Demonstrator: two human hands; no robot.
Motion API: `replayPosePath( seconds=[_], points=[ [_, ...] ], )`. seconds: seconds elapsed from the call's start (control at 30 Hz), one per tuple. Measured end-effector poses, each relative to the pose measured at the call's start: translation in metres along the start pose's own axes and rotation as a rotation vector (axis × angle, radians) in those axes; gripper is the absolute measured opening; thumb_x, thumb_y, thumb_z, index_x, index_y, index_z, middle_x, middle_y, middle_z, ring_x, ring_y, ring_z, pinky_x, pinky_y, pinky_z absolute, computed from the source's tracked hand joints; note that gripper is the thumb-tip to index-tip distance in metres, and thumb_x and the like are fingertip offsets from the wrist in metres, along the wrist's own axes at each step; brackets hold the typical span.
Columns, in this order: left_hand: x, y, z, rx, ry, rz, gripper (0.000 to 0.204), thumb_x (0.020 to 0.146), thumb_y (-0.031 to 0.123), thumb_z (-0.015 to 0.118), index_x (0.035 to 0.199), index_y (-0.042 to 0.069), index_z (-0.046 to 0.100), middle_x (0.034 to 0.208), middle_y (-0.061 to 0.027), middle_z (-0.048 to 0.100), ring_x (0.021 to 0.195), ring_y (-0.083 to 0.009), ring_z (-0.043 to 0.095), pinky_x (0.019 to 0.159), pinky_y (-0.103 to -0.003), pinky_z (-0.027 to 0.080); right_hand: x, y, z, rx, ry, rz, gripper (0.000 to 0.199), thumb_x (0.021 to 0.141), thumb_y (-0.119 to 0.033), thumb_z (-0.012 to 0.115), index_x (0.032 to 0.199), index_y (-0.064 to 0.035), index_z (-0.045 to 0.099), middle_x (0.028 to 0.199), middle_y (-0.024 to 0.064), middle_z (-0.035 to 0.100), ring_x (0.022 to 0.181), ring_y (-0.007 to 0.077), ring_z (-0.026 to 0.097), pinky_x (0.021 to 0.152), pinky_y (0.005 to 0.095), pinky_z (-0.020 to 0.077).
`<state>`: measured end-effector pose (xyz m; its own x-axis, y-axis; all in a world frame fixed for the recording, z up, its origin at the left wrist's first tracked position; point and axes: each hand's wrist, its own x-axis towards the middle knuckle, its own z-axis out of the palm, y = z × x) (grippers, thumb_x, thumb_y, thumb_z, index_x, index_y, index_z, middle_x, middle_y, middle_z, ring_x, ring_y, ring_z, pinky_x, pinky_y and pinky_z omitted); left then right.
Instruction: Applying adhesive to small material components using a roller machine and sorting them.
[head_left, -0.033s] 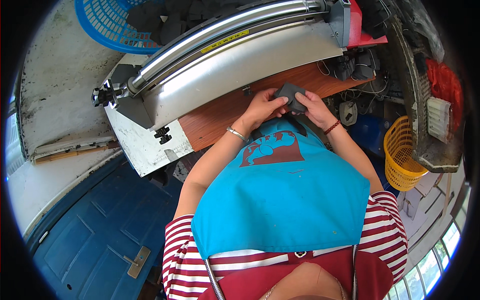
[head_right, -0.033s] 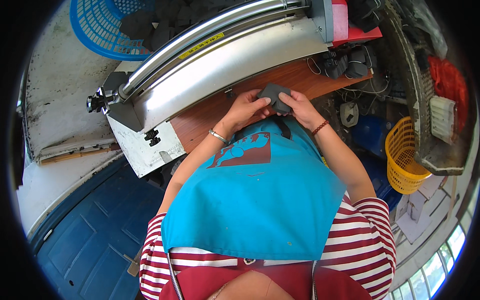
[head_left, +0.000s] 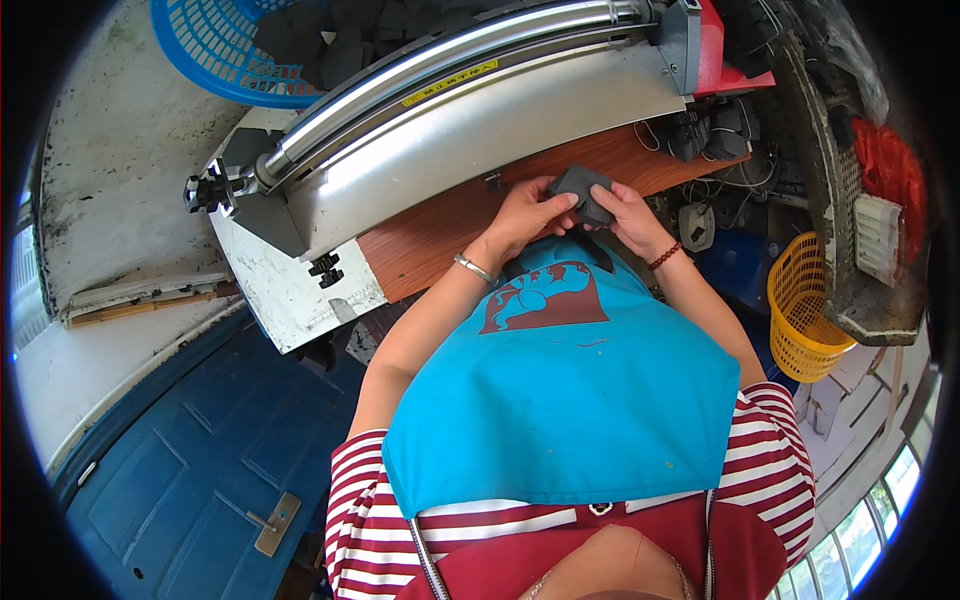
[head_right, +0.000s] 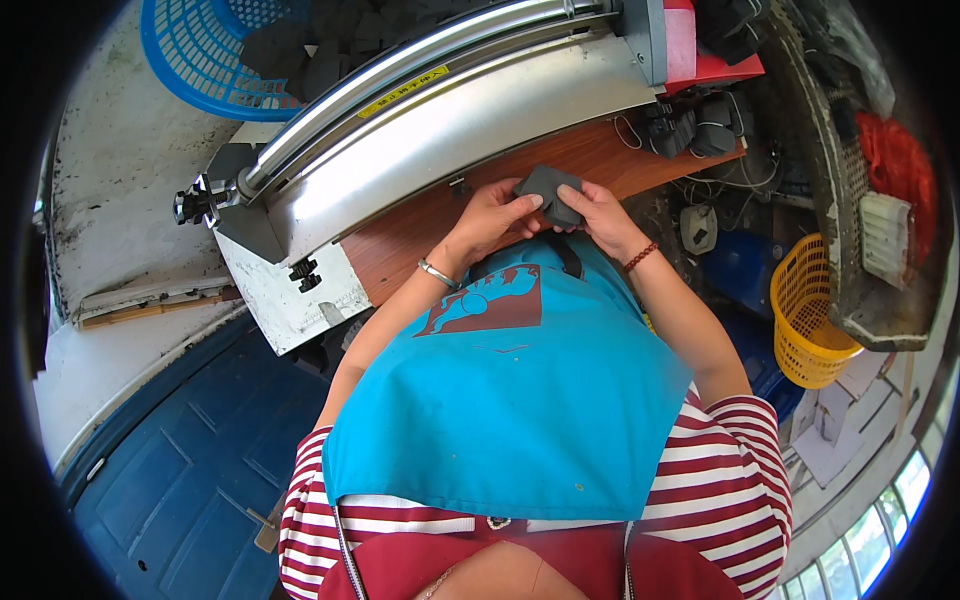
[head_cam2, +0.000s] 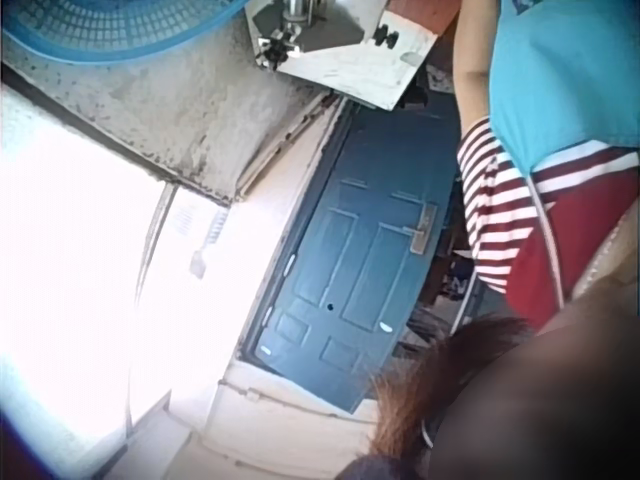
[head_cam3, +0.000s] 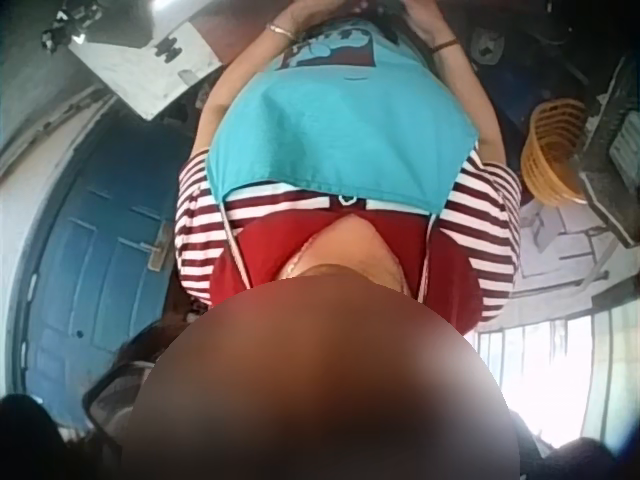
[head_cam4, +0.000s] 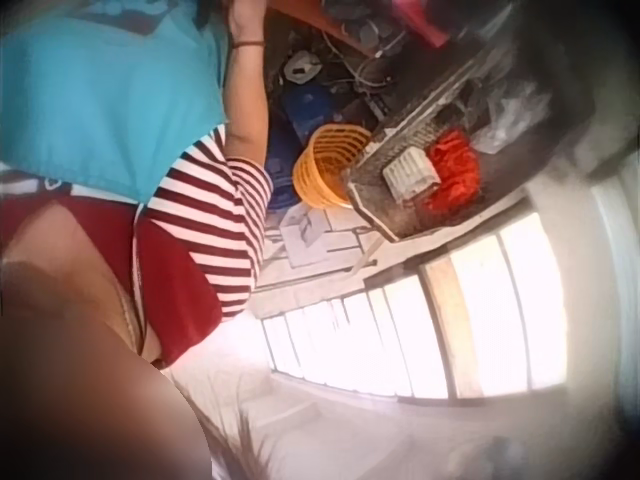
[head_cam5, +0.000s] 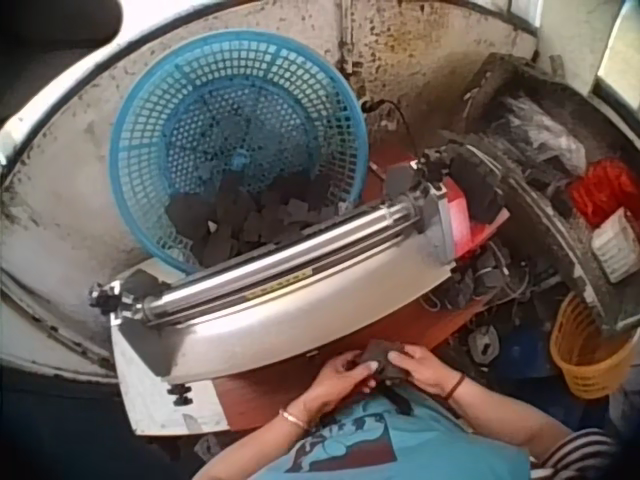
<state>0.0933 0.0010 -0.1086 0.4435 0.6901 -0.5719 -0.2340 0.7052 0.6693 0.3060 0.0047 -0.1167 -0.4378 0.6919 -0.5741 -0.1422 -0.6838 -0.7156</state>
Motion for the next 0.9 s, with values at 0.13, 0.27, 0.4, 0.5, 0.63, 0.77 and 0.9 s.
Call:
replayPosePath(
  seconds=[0.13, 0.27, 0.4, 0.5, 0.63, 0.77, 0.9],
  points=[
    [-0.012, 0.008, 0.013, 0.141, 0.113, 0.088, 0.026, 0.091, 0.018, 0.067, 0.107, -0.001, 0.061, 0.078, -0.0039, 0.065, 0.063, -0.0082, 0.061, 0.055, -0.021, 0.051, -0.004, 0.000, 0.005, -0.189, 0.074, -0.163, 0.037, 0.095, -0.034, 0.061, 0.111, -0.0006, 0.059, 0.093, 0.0032, 0.065, 0.076, 0.0103, 0.062, 0.067, 0.0275, 0.0516],
    [-0.023, 0.014, 0.024, 0.311, 0.199, 0.190, 0.026, 0.090, 0.020, 0.068, 0.102, -0.001, 0.060, 0.076, -0.0050, 0.064, 0.060, -0.0084, 0.060, 0.053, -0.022, 0.051, -0.030, -0.027, 0.025, -1.052, 0.295, -0.521, 0.035, 0.094, -0.032, 0.063, 0.108, 0.0001, 0.060, 0.092, 0.0071, 0.067, 0.077, 0.0116, 0.063, 0.067, 0.0257, 0.0520],
    [-0.030, 0.027, 0.025, 0.152, 0.103, 0.143, 0.023, 0.090, 0.021, 0.069, 0.096, 0.001, 0.059, 0.074, -0.0042, 0.063, 0.058, -0.0080, 0.059, 0.051, -0.022, 0.049, -0.041, -0.038, 0.034, -0.428, 0.145, -0.388, 0.034, 0.096, -0.030, 0.060, 0.109, 0.0006, 0.061, 0.094, 0.0130, 0.068, 0.080, 0.0156, 0.065, 0.068, 0.0249, 0.0519],
    [-0.039, 0.037, 0.034, -0.204, -0.057, 0.159, 0.021, 0.090, 0.022, 0.069, 0.091, 0.004, 0.058, 0.072, -0.0034, 0.062, 0.055, -0.0076, 0.056, 0.049, -0.022, 0.048, -0.044, -0.044, 0.039, 0.174, -0.150, -0.144, 0.034, 0.097, -0.029, 0.059, 0.112, 0.0011, 0.060, 0.097, 0.0141, 0.067, 0.079, 0.0163, 0.065, 0.066, 0.0251, 0.0516],
    [-0.047, 0.055, 0.038, -0.188, -0.101, 0.090, 0.022, 0.088, 0.023, 0.071, 0.092, 0.006, 0.057, 0.075, -0.0021, 0.061, 0.058, -0.0077, 0.055, 0.053, -0.022, 0.047, -0.044, -0.039, 0.046, 0.483, -0.240, -0.027, 0.030, 0.097, -0.027, 0.058, 0.111, 0.0002, 0.059, 0.091, 0.0104, 0.067, 0.075, 0.0129, 0.065, 0.057, 0.0248, 0.0503],
    [-0.044, 0.044, 0.031, 0.337, 0.129, 0.464, 0.022, 0.083, 0.019, 0.075, 0.087, 0.007, 0.057, 0.072, -0.0007, 0.059, 0.060, -0.0098, 0.056, 0.054, -0.024, 0.046, -0.055, -0.051, 0.055, 0.123, -0.081, -0.183, 0.028, 0.095, -0.024, 0.061, 0.108, 0.0008, 0.062, 0.088, 0.0060, 0.067, 0.072, 0.0106, 0.064, 0.059, 0.0246, 0.0521],
    [-0.059, 0.060, 0.058, 1.008, 0.481, 0.900, 0.025, 0.078, 0.012, 0.076, 0.082, 0.003, 0.053, 0.067, -0.0023, 0.058, 0.061, -0.0065, 0.054, 0.053, -0.024, 0.046, -0.063, -0.059, 0.076, -0.309, 0.161, -0.420, 0.018, 0.091, -0.007, 0.060, 0.106, 0.0023, 0.062, 0.085, 0.0043, 0.066, 0.066, 0.0093, 0.063, 0.060, 0.0230, 0.0510]
  ],
)
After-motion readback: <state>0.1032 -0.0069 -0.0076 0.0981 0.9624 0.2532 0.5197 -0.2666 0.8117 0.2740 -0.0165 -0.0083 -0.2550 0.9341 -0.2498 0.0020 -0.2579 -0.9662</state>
